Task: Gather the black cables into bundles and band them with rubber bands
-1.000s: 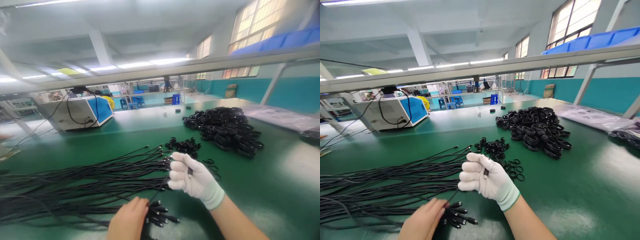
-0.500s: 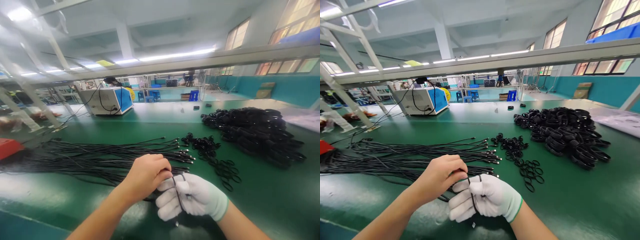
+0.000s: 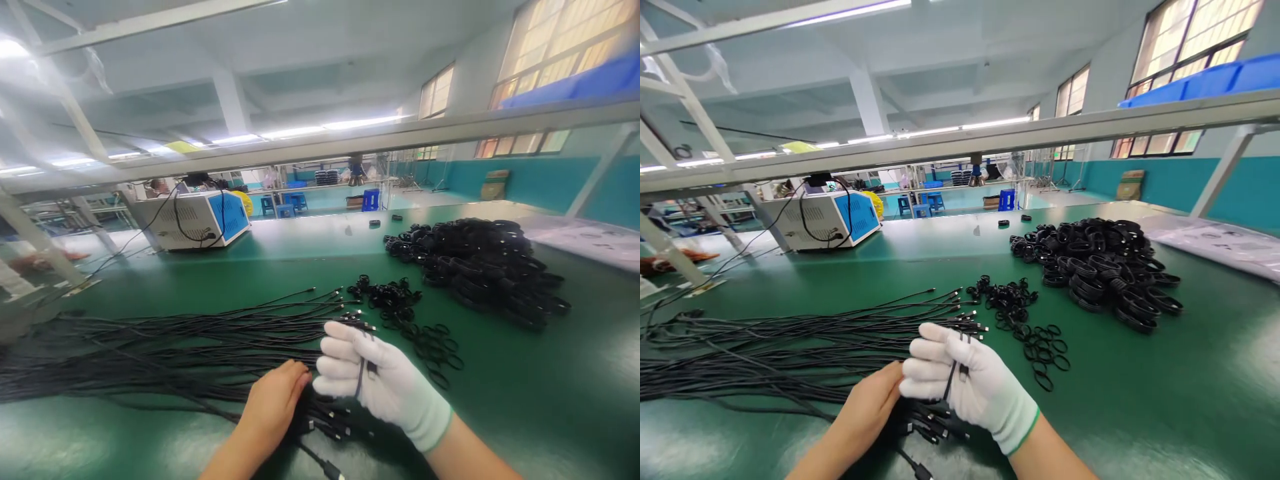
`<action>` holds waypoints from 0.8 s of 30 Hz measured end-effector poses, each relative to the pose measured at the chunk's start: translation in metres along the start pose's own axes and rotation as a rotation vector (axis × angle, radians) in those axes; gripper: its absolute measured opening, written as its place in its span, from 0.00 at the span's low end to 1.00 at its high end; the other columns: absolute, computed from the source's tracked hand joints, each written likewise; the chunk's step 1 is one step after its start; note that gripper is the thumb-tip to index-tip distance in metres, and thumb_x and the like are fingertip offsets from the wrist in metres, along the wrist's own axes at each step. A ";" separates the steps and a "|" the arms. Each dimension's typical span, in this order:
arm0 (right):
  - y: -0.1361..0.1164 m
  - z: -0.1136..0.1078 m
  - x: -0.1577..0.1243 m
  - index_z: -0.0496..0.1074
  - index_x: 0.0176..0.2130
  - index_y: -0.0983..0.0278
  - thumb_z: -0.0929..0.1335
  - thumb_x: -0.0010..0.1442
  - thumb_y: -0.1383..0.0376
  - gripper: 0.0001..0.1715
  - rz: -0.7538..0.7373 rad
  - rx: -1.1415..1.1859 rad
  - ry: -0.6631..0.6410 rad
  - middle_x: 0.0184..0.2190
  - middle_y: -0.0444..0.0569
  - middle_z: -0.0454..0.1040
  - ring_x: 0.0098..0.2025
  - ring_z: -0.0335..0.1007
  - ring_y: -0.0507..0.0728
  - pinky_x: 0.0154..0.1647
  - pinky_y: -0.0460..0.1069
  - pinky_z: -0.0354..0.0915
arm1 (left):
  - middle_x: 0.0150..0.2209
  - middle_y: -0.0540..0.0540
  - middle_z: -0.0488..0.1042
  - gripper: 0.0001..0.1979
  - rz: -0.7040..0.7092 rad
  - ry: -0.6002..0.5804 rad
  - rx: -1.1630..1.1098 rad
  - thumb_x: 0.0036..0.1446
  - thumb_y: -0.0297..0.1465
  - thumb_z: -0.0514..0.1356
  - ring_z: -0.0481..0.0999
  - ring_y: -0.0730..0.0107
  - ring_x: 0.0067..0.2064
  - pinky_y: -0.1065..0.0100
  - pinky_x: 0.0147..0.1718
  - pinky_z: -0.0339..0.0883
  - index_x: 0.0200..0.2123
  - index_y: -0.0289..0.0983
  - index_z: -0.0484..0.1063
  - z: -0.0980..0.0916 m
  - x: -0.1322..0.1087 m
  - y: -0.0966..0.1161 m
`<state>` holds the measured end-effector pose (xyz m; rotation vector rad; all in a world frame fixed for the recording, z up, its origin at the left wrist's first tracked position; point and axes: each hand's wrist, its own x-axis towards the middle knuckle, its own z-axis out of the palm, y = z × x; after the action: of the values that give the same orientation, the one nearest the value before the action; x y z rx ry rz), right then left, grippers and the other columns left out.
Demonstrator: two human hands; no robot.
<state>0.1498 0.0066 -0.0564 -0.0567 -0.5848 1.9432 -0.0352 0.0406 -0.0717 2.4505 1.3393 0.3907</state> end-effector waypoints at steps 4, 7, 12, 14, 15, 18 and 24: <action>0.000 -0.006 0.003 0.69 0.47 0.68 0.68 0.59 0.63 0.17 -0.069 -0.128 0.181 0.43 0.55 0.73 0.43 0.72 0.60 0.52 0.62 0.60 | 0.23 0.50 0.71 0.10 0.324 0.212 0.364 0.57 0.25 0.51 0.67 0.69 0.22 0.69 0.23 0.52 0.26 0.40 0.68 0.016 -0.034 0.014; 0.015 -0.010 -0.004 0.68 0.45 0.70 0.70 0.56 0.64 0.18 0.098 -0.198 0.111 0.38 0.56 0.73 0.38 0.72 0.58 0.44 0.57 0.63 | 0.22 0.51 0.70 0.09 0.522 0.299 0.374 0.56 0.28 0.55 0.66 0.69 0.23 0.68 0.24 0.51 0.24 0.39 0.67 -0.018 -0.033 0.039; 0.029 -0.005 -0.010 0.64 0.34 0.70 0.74 0.49 0.63 0.19 0.404 -0.030 -0.140 0.25 0.42 0.62 0.27 0.63 0.49 0.34 0.49 0.61 | 0.28 0.53 0.72 0.04 0.374 0.000 0.057 0.51 0.32 0.65 0.70 0.73 0.31 0.73 0.30 0.59 0.28 0.40 0.74 -0.088 -0.002 0.051; 0.030 -0.001 -0.007 0.59 0.30 0.67 0.74 0.47 0.64 0.21 0.466 0.045 -0.195 0.23 0.38 0.55 0.24 0.58 0.47 0.29 0.45 0.57 | 0.28 0.53 0.72 0.02 0.286 -0.079 -0.145 0.50 0.30 0.65 0.71 0.74 0.32 0.75 0.31 0.60 0.28 0.39 0.75 -0.090 0.007 0.046; 0.031 0.001 -0.005 0.57 0.29 0.66 0.75 0.46 0.64 0.23 0.501 0.073 -0.212 0.23 0.38 0.52 0.24 0.56 0.46 0.28 0.43 0.55 | 0.28 0.53 0.72 0.02 0.249 -0.104 -0.228 0.49 0.29 0.65 0.71 0.75 0.31 0.75 0.30 0.61 0.28 0.39 0.75 -0.087 0.010 0.043; 0.033 0.003 -0.003 0.54 0.28 0.65 0.75 0.46 0.66 0.24 0.568 0.105 -0.228 0.23 0.37 0.49 0.24 0.54 0.45 0.27 0.41 0.49 | 0.28 0.53 0.72 0.03 0.175 -0.165 -0.394 0.47 0.29 0.65 0.70 0.75 0.30 0.75 0.29 0.62 0.28 0.37 0.76 -0.072 0.016 0.035; 0.026 0.013 -0.005 0.63 0.37 0.67 0.74 0.47 0.63 0.22 0.324 0.072 -0.200 0.24 0.38 0.49 0.24 0.54 0.46 0.28 0.44 0.49 | 0.31 0.49 0.74 0.14 0.167 -0.107 -0.267 0.61 0.31 0.50 0.72 0.71 0.34 0.73 0.33 0.63 0.30 0.36 0.74 -0.041 0.013 0.008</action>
<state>0.1261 -0.0114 -0.0575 0.0946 -0.6685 2.3003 -0.0381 0.0537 -0.0295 2.3286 0.9744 0.4402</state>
